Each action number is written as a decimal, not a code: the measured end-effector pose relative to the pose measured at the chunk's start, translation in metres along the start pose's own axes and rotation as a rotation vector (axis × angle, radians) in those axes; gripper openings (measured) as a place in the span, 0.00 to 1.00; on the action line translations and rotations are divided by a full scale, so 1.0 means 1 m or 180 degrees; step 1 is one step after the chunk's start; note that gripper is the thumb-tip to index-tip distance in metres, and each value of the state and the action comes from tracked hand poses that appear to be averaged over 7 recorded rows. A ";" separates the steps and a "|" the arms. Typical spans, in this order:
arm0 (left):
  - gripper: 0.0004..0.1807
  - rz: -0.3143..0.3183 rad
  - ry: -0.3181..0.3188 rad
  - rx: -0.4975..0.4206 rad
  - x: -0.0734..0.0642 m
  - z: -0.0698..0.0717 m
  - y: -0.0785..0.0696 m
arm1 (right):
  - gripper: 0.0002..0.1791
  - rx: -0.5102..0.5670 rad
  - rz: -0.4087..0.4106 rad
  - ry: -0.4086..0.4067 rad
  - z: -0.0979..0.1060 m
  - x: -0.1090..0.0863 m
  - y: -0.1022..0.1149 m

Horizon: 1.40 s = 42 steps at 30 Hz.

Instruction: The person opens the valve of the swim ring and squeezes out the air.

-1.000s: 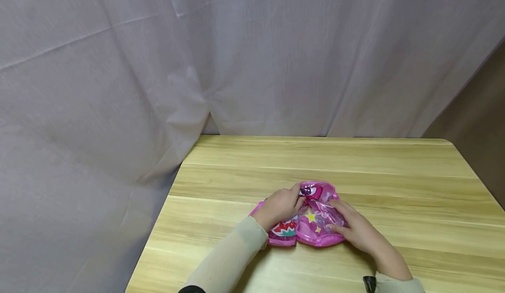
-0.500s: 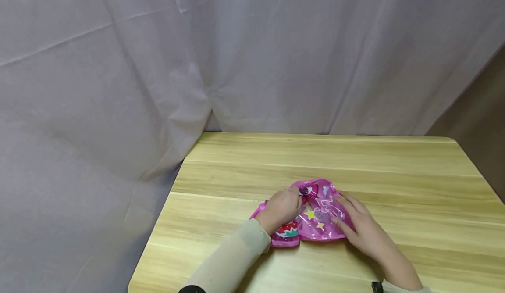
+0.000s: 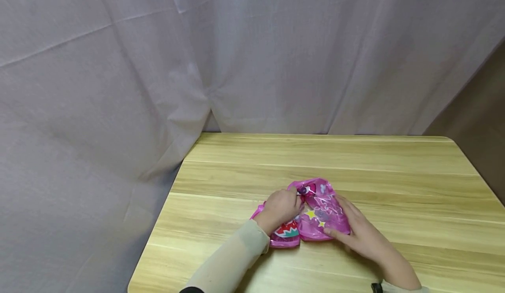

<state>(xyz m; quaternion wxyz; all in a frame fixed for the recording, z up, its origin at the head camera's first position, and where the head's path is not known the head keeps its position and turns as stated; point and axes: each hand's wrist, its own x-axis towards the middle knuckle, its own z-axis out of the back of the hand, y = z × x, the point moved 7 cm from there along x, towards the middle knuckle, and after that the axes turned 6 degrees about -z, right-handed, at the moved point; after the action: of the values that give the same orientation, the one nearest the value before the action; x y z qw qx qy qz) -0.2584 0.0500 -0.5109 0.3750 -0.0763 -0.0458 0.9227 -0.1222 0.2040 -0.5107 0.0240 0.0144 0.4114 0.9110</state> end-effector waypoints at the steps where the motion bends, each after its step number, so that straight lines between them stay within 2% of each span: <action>1: 0.16 -0.0010 -0.0002 0.0008 0.000 0.000 0.000 | 0.59 0.0025 -0.0025 0.0031 0.000 0.001 -0.002; 9: 0.15 -0.0011 0.0004 -0.0145 0.002 -0.001 0.003 | 0.60 0.0090 -0.0137 0.0158 0.000 0.009 -0.008; 14: 0.16 -0.0006 -0.0127 -0.0209 0.000 0.001 0.006 | 0.59 0.0052 -0.0158 0.0192 -0.001 0.009 -0.012; 16: 0.19 0.0014 -0.0202 -0.0111 -0.001 0.004 0.006 | 0.58 0.0041 -0.0172 0.0214 -0.002 0.008 -0.013; 19: 0.30 0.0035 -0.0358 0.0009 -0.004 0.010 0.007 | 0.58 0.0051 -0.0166 0.0222 -0.004 0.008 -0.014; 21: 0.38 -0.0077 -0.0426 0.0053 -0.008 0.016 0.006 | 0.58 0.0059 -0.0155 0.0226 -0.006 0.008 -0.014; 23: 0.45 -0.0267 -0.0410 -0.0008 -0.013 0.023 0.003 | 0.58 0.0076 -0.0132 0.0220 -0.007 0.008 -0.014; 26: 0.55 -0.0652 -0.0196 -0.0029 -0.018 0.027 -0.003 | 0.57 0.0084 -0.0089 0.0181 -0.006 0.008 -0.014; 30: 0.64 -0.0994 0.0055 0.0054 -0.022 0.019 -0.010 | 0.57 0.0086 -0.0060 0.0149 -0.004 0.009 -0.013; 34: 0.64 -0.1095 0.0056 0.0043 -0.025 0.011 -0.012 | 0.56 0.0065 -0.0071 0.0190 -0.007 0.009 -0.013; 42: 0.61 -0.1222 0.0025 0.0105 -0.025 0.010 -0.016 | 0.53 0.0027 -0.0098 0.0222 -0.009 0.010 -0.015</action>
<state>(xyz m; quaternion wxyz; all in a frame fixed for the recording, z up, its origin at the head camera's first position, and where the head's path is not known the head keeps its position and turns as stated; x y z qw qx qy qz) -0.2313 0.0435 -0.4959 0.5455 -0.0635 -0.0429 0.8346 -0.1320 0.2077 -0.5273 0.0236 -0.0236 0.4159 0.9088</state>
